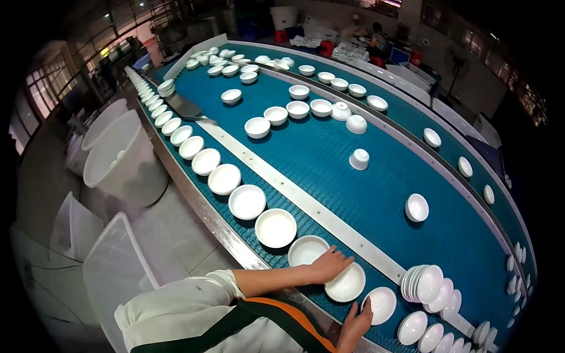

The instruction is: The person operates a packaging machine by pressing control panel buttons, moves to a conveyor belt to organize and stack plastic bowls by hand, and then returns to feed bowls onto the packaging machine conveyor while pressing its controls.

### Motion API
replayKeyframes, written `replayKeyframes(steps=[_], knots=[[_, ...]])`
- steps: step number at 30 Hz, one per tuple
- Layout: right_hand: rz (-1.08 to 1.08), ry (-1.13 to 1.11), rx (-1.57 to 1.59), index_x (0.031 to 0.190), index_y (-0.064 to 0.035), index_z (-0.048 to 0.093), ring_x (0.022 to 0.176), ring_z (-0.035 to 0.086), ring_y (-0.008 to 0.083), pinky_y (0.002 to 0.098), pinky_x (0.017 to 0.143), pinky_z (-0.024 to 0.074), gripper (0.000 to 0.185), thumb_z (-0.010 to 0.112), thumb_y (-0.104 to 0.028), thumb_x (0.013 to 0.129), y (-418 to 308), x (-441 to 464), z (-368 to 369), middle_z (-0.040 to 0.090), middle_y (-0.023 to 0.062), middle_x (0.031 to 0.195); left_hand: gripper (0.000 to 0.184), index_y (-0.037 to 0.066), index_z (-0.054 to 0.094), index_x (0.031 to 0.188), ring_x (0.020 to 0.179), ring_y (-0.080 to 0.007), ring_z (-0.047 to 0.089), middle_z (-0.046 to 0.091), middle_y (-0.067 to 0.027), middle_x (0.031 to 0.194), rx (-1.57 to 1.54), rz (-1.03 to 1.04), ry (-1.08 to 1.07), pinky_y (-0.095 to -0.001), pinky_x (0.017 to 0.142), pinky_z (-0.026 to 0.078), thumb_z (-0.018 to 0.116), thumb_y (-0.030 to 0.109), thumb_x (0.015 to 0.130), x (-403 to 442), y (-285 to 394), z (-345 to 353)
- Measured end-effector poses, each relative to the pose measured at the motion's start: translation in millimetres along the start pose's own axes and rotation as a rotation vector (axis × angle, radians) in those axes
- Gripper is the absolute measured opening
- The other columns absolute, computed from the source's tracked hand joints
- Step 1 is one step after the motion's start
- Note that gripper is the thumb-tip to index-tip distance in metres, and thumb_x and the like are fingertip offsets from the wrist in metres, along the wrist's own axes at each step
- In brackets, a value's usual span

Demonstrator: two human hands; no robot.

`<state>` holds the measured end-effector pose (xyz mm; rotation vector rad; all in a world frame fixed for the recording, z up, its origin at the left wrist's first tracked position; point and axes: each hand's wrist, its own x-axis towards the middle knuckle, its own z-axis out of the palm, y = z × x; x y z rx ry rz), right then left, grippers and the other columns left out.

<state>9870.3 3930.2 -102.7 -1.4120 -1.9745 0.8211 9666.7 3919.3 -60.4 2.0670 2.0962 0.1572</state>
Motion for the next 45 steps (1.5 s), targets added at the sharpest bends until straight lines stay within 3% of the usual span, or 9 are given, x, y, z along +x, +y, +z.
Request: replayKeyframes(steps=[7,11,14,16,19,27,31,37,45], knots=[[-0.048,0.248,0.194,0.116,0.0043,0.047,0.097,0.055,0.0279,0.0325,0.086,0.0420,0.034,0.048,-0.010,0.086,89,40,-45,0.055,0.0192,0.110,0.040,-0.004,0.046,0.111,0.101,-0.0302,0.048,0.053,-0.0193,0.098,-0.103,0.050,0.265,-0.0462,0.098,0.027,0.053,0.017,0.078,22,46,27],[0.008,0.304,-0.324,0.111,0.0030,0.051,0.093,0.054,0.0345,0.0401,0.081,0.0423,0.037,0.054,-0.017,0.080,118,40,-107,0.055,0.0219,0.105,0.046,-0.004,0.047,0.110,0.089,-0.0288,0.053,0.056,-0.0175,0.082,-0.125,0.056,0.040,-0.0465,0.099,0.025,0.057,0.027,0.077,36,77,50],[0.013,0.268,-0.323,0.115,0.0005,0.050,0.094,0.055,0.0343,0.0392,0.080,0.0430,0.042,0.056,-0.020,0.079,163,40,-118,0.054,0.0212,0.108,0.040,-0.003,0.050,0.107,0.082,-0.0280,0.056,0.058,-0.0140,0.072,-0.047,0.042,0.108,-0.0440,0.099,0.024,0.057,0.016,0.072,46,74,73],[0.293,0.091,-0.502,0.119,-0.0044,0.048,0.100,0.053,0.0307,0.0389,0.084,0.0411,0.053,0.061,-0.032,0.075,201,47,-111,0.054,0.0205,0.110,0.040,-0.003,0.049,0.109,0.081,-0.0276,0.057,0.058,-0.0141,0.071,0.013,0.001,0.054,-0.0428,0.100,0.024,0.051,0.004,0.070,43,78,64],[0.313,0.128,-0.518,0.117,0.0035,0.046,0.097,0.054,0.0349,0.0378,0.085,0.0418,0.044,0.058,-0.013,0.078,189,41,-110,0.053,0.0218,0.111,0.044,-0.003,0.046,0.114,0.082,-0.0274,0.056,0.058,-0.0136,0.074,0.043,-0.013,0.084,-0.0429,0.100,0.024,0.049,0.003,0.070,36,78,60],[0.176,0.133,-0.365,0.117,0.0046,0.046,0.096,0.052,0.0361,0.0391,0.084,0.0412,0.047,0.060,-0.009,0.075,173,45,-93,0.055,0.0226,0.105,0.047,-0.002,0.044,0.114,0.103,-0.0297,0.046,0.051,-0.0173,0.104,-0.064,0.022,0.245,-0.0474,0.096,0.029,0.060,0.019,0.075,57,111,53],[-0.012,0.116,-0.221,0.111,0.0064,0.049,0.087,0.053,0.0360,0.0403,0.076,0.0426,0.042,0.060,-0.014,0.076,140,35,-102,0.057,0.0229,0.095,0.053,-0.003,0.045,0.113,0.091,-0.0313,0.052,0.056,-0.0190,0.087,-0.097,0.134,0.222,-0.0476,0.093,0.031,0.060,0.031,0.076,71,146,78],[-0.031,0.160,0.082,0.110,0.0027,0.052,0.094,0.054,0.0344,0.0382,0.080,0.0426,0.037,0.059,-0.016,0.079,144,31,-128,0.057,0.0216,0.100,0.040,-0.001,0.047,0.109,0.072,-0.0317,0.055,0.057,-0.0171,0.069,-0.047,0.150,0.231,-0.0455,0.083,0.038,0.052,0.000,0.070,80,141,90],[0.200,0.521,-0.250,0.114,0.0020,0.047,0.101,0.048,0.0353,0.0409,0.086,0.0375,0.043,0.060,-0.007,0.074,257,42,-212,0.051,0.0198,0.110,0.044,-0.002,0.047,0.112,0.085,-0.0327,0.051,0.055,-0.0173,0.087,-0.089,0.177,0.352,-0.0428,0.085,0.035,0.059,0.004,0.070,90,181,57]])
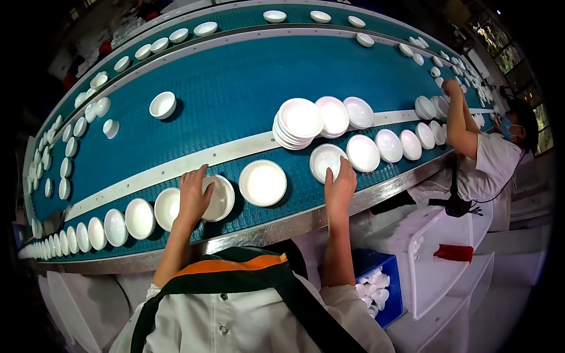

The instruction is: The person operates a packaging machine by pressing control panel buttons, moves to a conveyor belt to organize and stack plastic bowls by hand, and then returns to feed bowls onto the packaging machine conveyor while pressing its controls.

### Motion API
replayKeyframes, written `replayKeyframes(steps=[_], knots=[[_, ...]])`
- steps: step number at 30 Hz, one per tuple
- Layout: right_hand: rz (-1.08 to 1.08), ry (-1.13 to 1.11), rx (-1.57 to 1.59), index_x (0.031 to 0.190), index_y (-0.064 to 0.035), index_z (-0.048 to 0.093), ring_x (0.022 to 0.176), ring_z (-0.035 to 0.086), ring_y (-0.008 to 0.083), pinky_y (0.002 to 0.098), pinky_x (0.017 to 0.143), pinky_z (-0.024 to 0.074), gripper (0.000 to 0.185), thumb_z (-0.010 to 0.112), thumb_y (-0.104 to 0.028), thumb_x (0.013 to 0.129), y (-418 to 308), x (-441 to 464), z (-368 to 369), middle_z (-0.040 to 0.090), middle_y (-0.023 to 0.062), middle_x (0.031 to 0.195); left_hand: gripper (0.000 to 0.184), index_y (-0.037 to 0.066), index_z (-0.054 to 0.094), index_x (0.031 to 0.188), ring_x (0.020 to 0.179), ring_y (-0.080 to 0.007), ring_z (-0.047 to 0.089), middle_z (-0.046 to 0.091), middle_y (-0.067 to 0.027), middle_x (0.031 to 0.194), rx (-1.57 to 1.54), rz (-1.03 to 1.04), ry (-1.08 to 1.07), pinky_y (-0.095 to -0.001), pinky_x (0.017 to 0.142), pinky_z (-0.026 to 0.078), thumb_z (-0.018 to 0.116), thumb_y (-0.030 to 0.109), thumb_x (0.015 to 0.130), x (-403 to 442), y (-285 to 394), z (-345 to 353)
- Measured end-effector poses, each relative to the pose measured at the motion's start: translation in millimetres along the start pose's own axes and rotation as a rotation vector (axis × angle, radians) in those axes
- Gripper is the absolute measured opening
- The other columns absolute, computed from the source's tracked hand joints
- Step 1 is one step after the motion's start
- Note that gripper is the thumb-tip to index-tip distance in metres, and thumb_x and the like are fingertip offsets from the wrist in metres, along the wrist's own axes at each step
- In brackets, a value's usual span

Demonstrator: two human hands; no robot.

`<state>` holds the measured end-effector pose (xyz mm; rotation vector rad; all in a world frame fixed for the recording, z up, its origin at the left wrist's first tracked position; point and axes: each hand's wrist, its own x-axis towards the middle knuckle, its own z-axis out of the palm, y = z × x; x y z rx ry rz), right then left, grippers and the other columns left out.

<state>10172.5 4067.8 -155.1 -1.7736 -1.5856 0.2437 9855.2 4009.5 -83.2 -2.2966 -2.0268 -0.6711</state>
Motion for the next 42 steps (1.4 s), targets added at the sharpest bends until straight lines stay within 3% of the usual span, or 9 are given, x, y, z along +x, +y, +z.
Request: replayKeyframes(steps=[6,11,14,20,26,28,33,36,42], knots=[[0.001,-0.022,-0.030,0.115,0.0019,0.046,0.106,0.044,0.0354,0.0420,0.088,0.0358,0.049,0.064,-0.009,0.071,44,26,5,0.049,0.0209,0.114,0.041,0.000,0.048,0.111,0.079,-0.0299,0.055,0.059,-0.0154,0.079,-0.034,-0.011,-0.180,-0.0439,0.089,0.034,0.060,0.012,0.074,12,35,50],[-0.070,-0.235,-0.062,0.110,0.0020,0.051,0.084,0.057,0.0341,0.0395,0.072,0.0452,0.047,0.066,-0.015,0.069,58,36,9,0.059,0.0205,0.092,0.040,0.000,0.047,0.112,0.075,-0.0304,0.056,0.059,-0.0166,0.072,0.051,-0.049,-0.220,-0.0456,0.088,0.035,0.054,0.003,0.072,9,30,64],[-0.159,-0.192,-0.179,0.106,0.0042,0.051,0.075,0.056,0.0312,0.0401,0.066,0.0423,0.044,0.064,-0.011,0.067,44,26,12,0.060,0.0170,0.084,0.041,0.000,0.047,0.113,0.079,-0.0304,0.055,0.058,-0.0168,0.076,0.072,-0.083,-0.226,-0.0454,0.088,0.034,0.053,0.002,0.072,9,30,63],[-0.236,-0.244,-0.073,0.106,0.0031,0.051,0.076,0.056,0.0285,0.0373,0.067,0.0424,0.044,0.065,-0.013,0.068,24,6,16,0.060,0.0154,0.086,0.048,-0.003,0.047,0.111,0.090,-0.0320,0.050,0.055,-0.0175,0.091,-0.035,0.050,0.007,-0.0438,0.089,0.032,0.065,0.016,0.070,41,82,74],[-0.118,-0.345,0.280,0.106,-0.0001,0.054,0.083,0.056,0.0307,0.0385,0.071,0.0451,0.036,0.061,-0.017,0.075,26,11,6,0.060,0.0158,0.091,0.037,0.001,0.048,0.110,0.079,-0.0316,0.055,0.058,-0.0165,0.077,0.066,-0.061,-0.297,-0.0459,0.089,0.034,0.055,0.008,0.075,49,102,123],[-0.115,-0.200,0.333,0.106,0.0003,0.054,0.087,0.056,0.0322,0.0388,0.074,0.0450,0.032,0.058,-0.014,0.077,43,30,-4,0.059,0.0174,0.094,0.036,0.001,0.048,0.110,0.078,-0.0337,0.055,0.058,-0.0187,0.076,0.065,-0.039,-0.281,-0.0465,0.088,0.035,0.052,0.003,0.074,48,98,120],[-0.035,0.059,0.157,0.106,0.0026,0.055,0.090,0.056,0.0335,0.0371,0.077,0.0442,0.032,0.059,-0.011,0.077,120,81,-28,0.058,0.0208,0.097,0.043,-0.001,0.046,0.113,0.084,-0.0306,0.052,0.056,-0.0175,0.085,0.076,0.005,-0.209,-0.0440,0.088,0.033,0.056,0.004,0.071,57,109,121],[-0.100,-0.139,0.018,0.104,0.0040,0.055,0.078,0.057,0.0363,0.0404,0.070,0.0450,0.037,0.063,-0.012,0.072,153,90,-18,0.060,0.0220,0.084,0.046,-0.002,0.047,0.113,0.088,-0.0312,0.050,0.055,-0.0170,0.090,-0.020,0.088,-0.064,-0.0427,0.088,0.032,0.060,0.008,0.071,77,144,125],[-0.156,-0.240,0.035,0.099,0.0013,0.057,0.076,0.057,0.0288,0.0378,0.070,0.0427,0.032,0.061,-0.014,0.071,119,65,-17,0.061,0.0162,0.083,0.042,-0.003,0.048,0.110,0.078,-0.0312,0.054,0.057,-0.0168,0.077,-0.091,0.017,-0.222,-0.0457,0.087,0.033,0.060,0.011,0.073,87,179,167]])
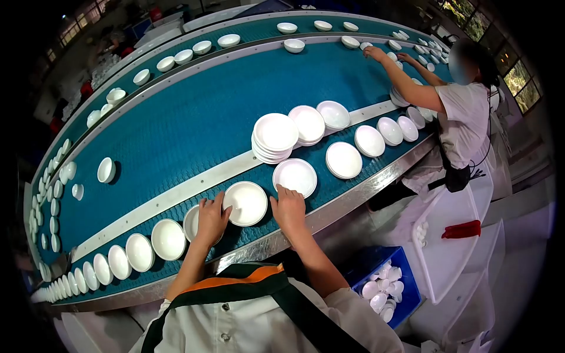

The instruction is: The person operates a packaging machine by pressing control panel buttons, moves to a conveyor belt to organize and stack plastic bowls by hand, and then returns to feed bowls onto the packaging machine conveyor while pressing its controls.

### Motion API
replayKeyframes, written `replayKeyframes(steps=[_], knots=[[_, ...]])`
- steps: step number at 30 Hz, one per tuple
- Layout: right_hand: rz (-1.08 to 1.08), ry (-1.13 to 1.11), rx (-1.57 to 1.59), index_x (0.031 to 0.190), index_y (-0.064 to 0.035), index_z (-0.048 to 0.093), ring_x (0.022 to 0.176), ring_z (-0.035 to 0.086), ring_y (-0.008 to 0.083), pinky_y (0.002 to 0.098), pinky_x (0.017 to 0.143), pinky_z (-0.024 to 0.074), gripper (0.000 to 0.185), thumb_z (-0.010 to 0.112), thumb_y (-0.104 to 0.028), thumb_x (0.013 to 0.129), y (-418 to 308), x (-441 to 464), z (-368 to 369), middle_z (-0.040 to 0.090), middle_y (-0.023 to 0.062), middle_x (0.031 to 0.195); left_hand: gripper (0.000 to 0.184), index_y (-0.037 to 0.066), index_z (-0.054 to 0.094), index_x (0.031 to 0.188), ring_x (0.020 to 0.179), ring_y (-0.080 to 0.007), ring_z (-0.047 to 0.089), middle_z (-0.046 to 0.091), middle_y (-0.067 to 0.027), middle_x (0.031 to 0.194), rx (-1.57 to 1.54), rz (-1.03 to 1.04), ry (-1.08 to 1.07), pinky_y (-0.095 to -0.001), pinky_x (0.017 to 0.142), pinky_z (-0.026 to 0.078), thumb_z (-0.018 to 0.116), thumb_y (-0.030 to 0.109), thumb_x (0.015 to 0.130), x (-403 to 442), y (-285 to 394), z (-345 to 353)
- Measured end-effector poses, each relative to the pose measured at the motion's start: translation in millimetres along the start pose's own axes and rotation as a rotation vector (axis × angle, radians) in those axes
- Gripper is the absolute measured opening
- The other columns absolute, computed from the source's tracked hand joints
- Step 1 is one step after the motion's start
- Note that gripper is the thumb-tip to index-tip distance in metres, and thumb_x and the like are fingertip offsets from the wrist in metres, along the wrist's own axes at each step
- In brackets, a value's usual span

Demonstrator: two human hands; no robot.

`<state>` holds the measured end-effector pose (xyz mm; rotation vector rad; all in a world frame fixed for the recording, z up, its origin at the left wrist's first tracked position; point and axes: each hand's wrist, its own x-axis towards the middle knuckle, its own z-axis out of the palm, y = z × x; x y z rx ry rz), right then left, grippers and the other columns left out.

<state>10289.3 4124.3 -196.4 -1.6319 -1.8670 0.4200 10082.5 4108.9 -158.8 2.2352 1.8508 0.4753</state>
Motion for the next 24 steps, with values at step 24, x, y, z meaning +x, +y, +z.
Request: replayKeyframes(steps=[24], knots=[[0.393,0.018,0.183,0.108,-0.0017,0.053,0.077,0.058,0.0377,0.0400,0.068,0.0466,0.032,0.054,-0.009,0.076,73,19,-11,0.059,0.0232,0.086,0.024,0.000,0.053,0.102,0.067,-0.0306,0.056,0.057,-0.0182,0.067,0.088,-0.013,0.054,-0.0456,0.082,0.037,0.049,0.005,0.079,9,-9,28]])
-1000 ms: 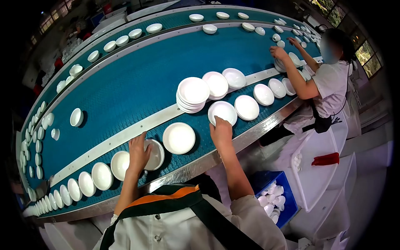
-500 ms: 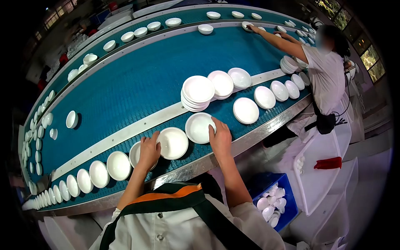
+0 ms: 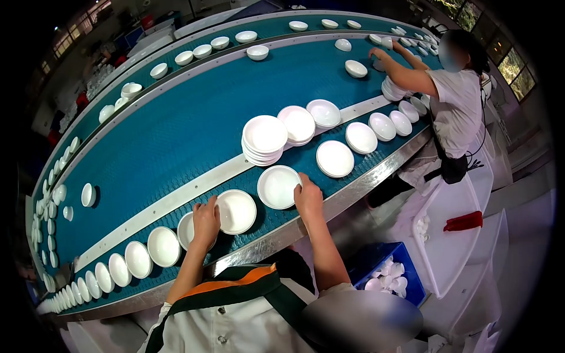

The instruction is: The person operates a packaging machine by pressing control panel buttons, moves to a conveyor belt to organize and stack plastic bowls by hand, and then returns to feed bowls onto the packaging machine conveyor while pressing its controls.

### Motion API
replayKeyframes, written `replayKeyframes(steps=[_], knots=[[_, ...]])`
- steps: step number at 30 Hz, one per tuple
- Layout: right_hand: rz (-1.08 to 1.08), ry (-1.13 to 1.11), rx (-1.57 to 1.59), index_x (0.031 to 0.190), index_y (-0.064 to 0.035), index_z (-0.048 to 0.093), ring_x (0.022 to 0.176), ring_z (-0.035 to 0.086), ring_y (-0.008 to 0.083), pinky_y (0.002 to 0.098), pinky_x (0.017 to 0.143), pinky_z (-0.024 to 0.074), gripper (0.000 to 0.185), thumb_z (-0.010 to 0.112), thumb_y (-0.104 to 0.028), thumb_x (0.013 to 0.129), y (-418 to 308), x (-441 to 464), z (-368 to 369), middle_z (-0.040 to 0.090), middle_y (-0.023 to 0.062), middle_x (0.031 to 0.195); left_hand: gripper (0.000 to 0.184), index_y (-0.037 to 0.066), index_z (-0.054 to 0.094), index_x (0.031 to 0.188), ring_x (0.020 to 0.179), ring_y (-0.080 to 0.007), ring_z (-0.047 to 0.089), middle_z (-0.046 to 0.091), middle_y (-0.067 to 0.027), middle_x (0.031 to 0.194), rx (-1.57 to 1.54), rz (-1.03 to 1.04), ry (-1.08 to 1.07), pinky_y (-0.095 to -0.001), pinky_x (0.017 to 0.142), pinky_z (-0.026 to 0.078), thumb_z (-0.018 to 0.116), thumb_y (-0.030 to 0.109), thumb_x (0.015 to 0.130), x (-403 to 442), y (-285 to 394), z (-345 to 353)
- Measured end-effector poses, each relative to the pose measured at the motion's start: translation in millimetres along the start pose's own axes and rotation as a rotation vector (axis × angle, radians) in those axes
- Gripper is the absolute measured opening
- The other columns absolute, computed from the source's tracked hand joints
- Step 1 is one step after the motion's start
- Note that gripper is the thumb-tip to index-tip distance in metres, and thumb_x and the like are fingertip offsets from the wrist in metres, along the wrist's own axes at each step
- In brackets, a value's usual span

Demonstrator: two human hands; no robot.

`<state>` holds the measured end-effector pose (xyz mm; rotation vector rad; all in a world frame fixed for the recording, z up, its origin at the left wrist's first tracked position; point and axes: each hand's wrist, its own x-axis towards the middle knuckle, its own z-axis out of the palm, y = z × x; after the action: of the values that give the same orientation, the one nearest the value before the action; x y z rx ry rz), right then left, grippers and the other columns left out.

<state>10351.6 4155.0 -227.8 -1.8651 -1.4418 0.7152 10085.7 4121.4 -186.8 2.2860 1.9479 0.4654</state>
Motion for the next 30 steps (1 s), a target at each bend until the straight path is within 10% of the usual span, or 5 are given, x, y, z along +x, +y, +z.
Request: replayKeyframes(steps=[10,20,30], knots=[[-0.167,0.352,-0.084,0.104,-0.0022,0.057,0.084,0.058,0.0316,0.0356,0.075,0.0452,0.029,0.059,-0.012,0.077,13,27,-42,0.062,0.0156,0.089,0.024,0.000,0.052,0.103,0.068,-0.0310,0.055,0.057,-0.0168,0.065,-0.011,0.002,-0.064,-0.0424,0.081,0.037,0.049,0.004,0.079,4,-1,1],[-0.159,0.108,-0.186,0.101,-0.0016,0.057,0.080,0.057,0.0298,0.0382,0.074,0.0428,0.031,0.060,-0.015,0.073,21,24,-15,0.061,0.0165,0.085,0.027,-0.001,0.051,0.103,0.074,-0.0329,0.054,0.057,-0.0188,0.076,-0.051,-0.036,-0.094,-0.0435,0.085,0.036,0.052,0.003,0.077,5,1,-4],[-0.582,-0.078,0.242,0.099,0.0005,0.057,0.088,0.055,0.0285,0.0347,0.077,0.0436,0.022,0.053,-0.002,0.078,-41,36,-15,0.059,0.0140,0.093,0.029,0.001,0.052,0.098,0.092,-0.0329,0.049,0.054,-0.0155,0.095,-0.052,-0.241,0.471,-0.0443,0.086,0.034,0.060,0.006,0.072,-43,49,-50]])
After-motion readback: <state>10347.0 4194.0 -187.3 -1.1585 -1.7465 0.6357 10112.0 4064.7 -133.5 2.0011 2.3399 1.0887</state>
